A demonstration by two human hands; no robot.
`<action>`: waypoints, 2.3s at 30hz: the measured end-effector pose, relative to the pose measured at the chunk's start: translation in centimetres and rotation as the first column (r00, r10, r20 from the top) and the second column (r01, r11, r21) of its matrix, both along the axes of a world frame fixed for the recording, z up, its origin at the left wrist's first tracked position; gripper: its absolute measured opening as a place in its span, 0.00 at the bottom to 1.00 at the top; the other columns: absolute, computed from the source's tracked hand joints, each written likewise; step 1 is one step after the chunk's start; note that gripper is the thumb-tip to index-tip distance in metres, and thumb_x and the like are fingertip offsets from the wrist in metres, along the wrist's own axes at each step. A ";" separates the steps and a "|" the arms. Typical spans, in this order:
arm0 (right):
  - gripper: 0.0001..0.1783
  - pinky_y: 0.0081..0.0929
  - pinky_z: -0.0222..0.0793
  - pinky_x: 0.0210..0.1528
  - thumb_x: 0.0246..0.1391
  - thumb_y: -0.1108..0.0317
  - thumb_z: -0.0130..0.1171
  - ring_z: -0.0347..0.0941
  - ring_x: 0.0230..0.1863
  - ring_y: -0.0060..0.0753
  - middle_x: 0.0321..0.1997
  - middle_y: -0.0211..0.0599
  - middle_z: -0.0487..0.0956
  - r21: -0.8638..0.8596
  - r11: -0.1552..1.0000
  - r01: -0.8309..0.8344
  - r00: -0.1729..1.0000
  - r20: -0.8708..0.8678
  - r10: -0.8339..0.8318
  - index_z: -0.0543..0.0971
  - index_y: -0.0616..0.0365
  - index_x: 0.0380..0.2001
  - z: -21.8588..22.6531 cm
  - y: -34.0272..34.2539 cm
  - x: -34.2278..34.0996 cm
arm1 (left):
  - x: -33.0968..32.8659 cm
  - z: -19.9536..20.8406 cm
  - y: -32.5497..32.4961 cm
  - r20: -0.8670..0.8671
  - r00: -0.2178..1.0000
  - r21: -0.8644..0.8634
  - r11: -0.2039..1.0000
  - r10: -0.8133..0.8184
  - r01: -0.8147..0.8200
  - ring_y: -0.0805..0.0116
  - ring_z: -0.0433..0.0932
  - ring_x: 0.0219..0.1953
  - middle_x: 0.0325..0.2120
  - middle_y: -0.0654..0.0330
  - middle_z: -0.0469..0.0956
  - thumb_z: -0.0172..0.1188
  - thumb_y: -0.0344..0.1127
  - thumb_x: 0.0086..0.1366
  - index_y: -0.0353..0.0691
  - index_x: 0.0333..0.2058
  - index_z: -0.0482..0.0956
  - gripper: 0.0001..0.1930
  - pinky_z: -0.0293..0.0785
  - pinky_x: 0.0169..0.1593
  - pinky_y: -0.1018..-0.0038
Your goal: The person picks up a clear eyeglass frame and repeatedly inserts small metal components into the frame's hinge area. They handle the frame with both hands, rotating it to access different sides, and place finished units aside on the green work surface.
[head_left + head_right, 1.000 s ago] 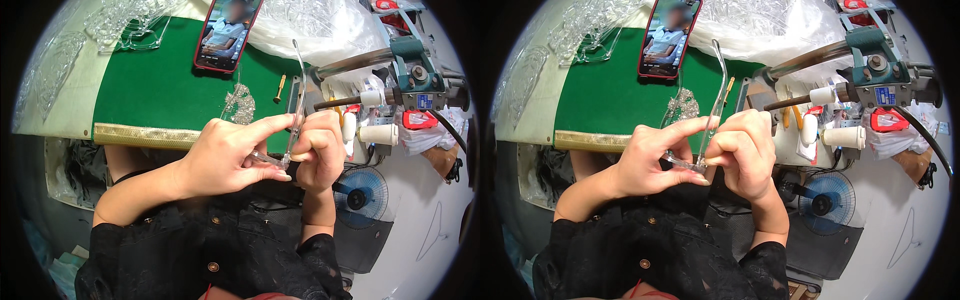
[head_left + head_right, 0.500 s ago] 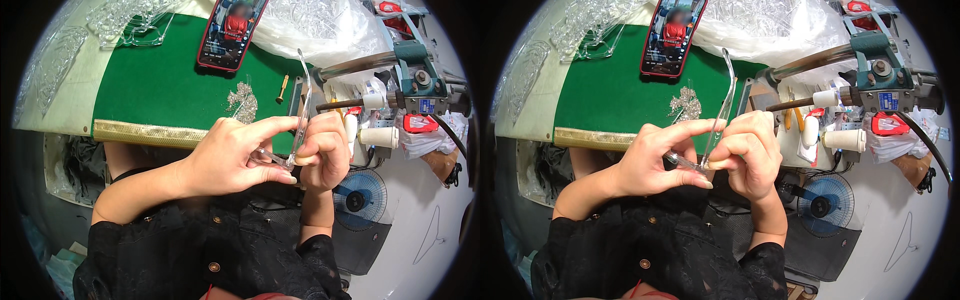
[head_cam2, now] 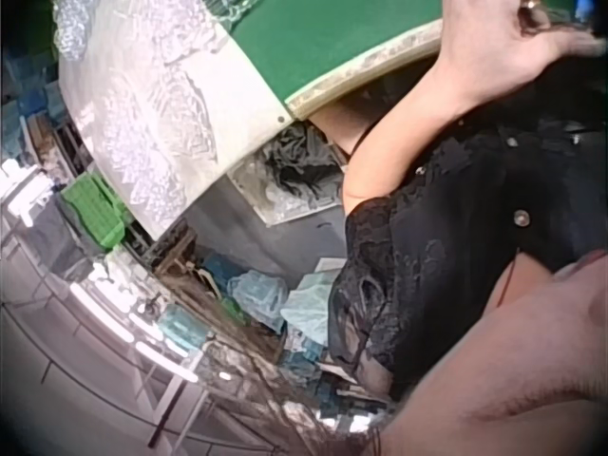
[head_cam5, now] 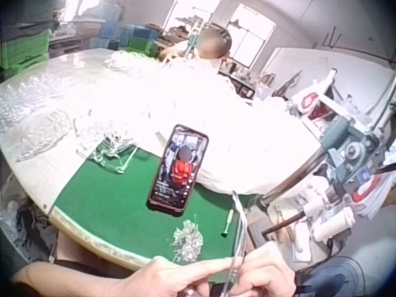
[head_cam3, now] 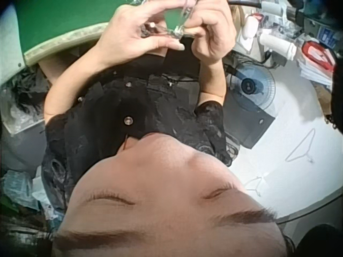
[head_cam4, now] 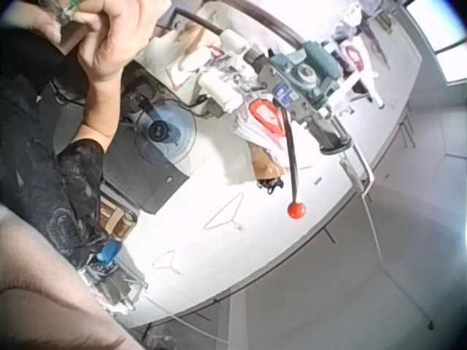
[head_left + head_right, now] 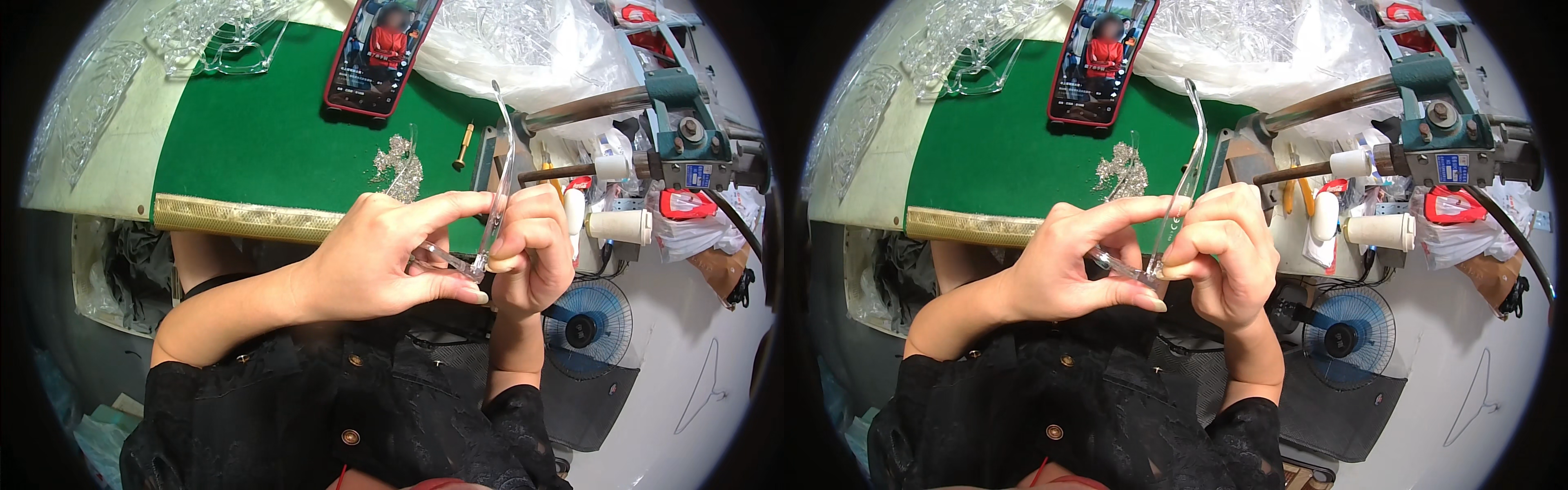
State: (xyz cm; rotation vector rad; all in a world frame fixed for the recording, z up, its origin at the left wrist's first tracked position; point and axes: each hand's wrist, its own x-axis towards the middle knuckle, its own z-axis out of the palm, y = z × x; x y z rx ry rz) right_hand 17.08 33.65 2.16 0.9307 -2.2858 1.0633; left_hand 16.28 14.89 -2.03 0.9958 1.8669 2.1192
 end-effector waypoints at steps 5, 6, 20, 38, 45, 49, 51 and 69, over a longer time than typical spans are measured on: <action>0.14 0.27 0.63 0.33 0.48 0.55 0.63 0.69 0.28 0.32 0.25 0.30 0.73 0.012 1.000 -0.005 1.000 -0.018 0.005 0.77 0.53 0.23 0.1 0.2 -0.1 | 0.0 -0.2 0.0 0.005 1.000 -0.001 1.000 0.005 -0.005 0.79 0.78 0.21 0.20 0.62 0.79 0.74 0.32 0.48 0.36 0.57 0.69 0.37 0.71 0.28 0.82; 0.14 0.27 0.63 0.33 0.48 0.55 0.63 0.69 0.28 0.32 0.25 0.30 0.73 -0.002 1.000 -0.005 1.000 -0.010 0.005 0.78 0.54 0.23 0.0 0.2 -0.1 | 0.0 -0.3 0.0 0.008 1.000 -0.003 1.000 0.004 -0.004 0.79 0.78 0.22 0.20 0.62 0.79 0.74 0.32 0.48 0.36 0.57 0.69 0.37 0.71 0.28 0.82; 0.14 0.26 0.63 0.33 0.43 0.58 0.67 0.67 0.29 0.32 0.26 0.31 0.73 -0.128 0.992 0.000 0.999 0.052 0.007 0.76 0.56 0.23 -0.6 -0.4 0.0 | 0.2 -0.5 0.0 0.023 1.000 0.036 0.999 0.019 -0.020 0.79 0.76 0.21 0.21 0.63 0.78 0.74 0.32 0.47 0.36 0.58 0.67 0.39 0.71 0.28 0.83; 0.16 0.26 0.62 0.36 0.41 0.58 0.69 0.65 0.30 0.33 0.24 0.31 0.71 -0.198 0.980 0.027 1.000 0.012 -0.025 0.75 0.57 0.22 -1.1 0.6 -0.9 | -0.3 0.0 1.1 0.099 0.993 0.087 0.995 -0.062 0.054 0.81 0.76 0.26 0.23 0.63 0.78 0.70 0.27 0.52 0.36 0.61 0.62 0.38 0.70 0.34 0.83; 0.26 0.19 0.61 0.40 0.45 0.58 0.71 0.67 0.36 0.20 0.32 0.27 0.70 -0.600 0.779 0.183 0.856 0.487 0.174 0.76 0.66 0.41 -1.1 1.4 0.4 | -2.6 0.4 4.6 0.006 1.000 0.037 0.999 -0.010 0.010 0.75 0.79 0.36 0.30 0.59 0.81 0.65 0.28 0.57 0.40 0.63 0.57 0.37 0.73 0.43 0.77; 0.21 0.23 0.69 0.49 0.48 0.68 0.68 0.74 0.42 0.25 0.42 0.38 0.79 -0.670 0.715 0.200 0.880 0.443 0.170 0.76 0.69 0.43 -0.9 4.3 0.2 | -3.8 0.6 7.6 -0.049 0.998 0.055 0.998 0.040 -0.037 0.70 0.82 0.37 0.33 0.55 0.82 0.64 0.28 0.58 0.38 0.57 0.66 0.28 0.76 0.43 0.74; 0.21 0.22 0.68 0.48 0.49 0.67 0.67 0.73 0.41 0.24 0.42 0.37 0.78 -0.650 0.721 0.240 0.908 0.413 0.071 0.76 0.70 0.43 -0.4 6.1 -0.2 | -4.5 0.0 9.4 -0.050 0.999 0.081 0.997 0.004 0.001 0.71 0.82 0.35 0.32 0.55 0.82 0.61 0.27 0.60 0.36 0.52 0.70 0.21 0.76 0.41 0.75; 0.07 0.15 0.67 0.37 0.53 0.71 0.64 0.73 0.31 0.16 0.29 0.29 0.80 -0.571 0.769 0.287 0.913 0.406 -0.039 0.78 0.64 0.31 2.2 11.5 -0.6 | -3.1 -0.1 16.1 -0.027 1.000 0.236 0.972 0.009 -0.003 0.71 0.81 0.35 0.30 0.57 0.79 0.53 0.26 0.66 0.31 0.42 0.72 0.07 0.77 0.40 0.76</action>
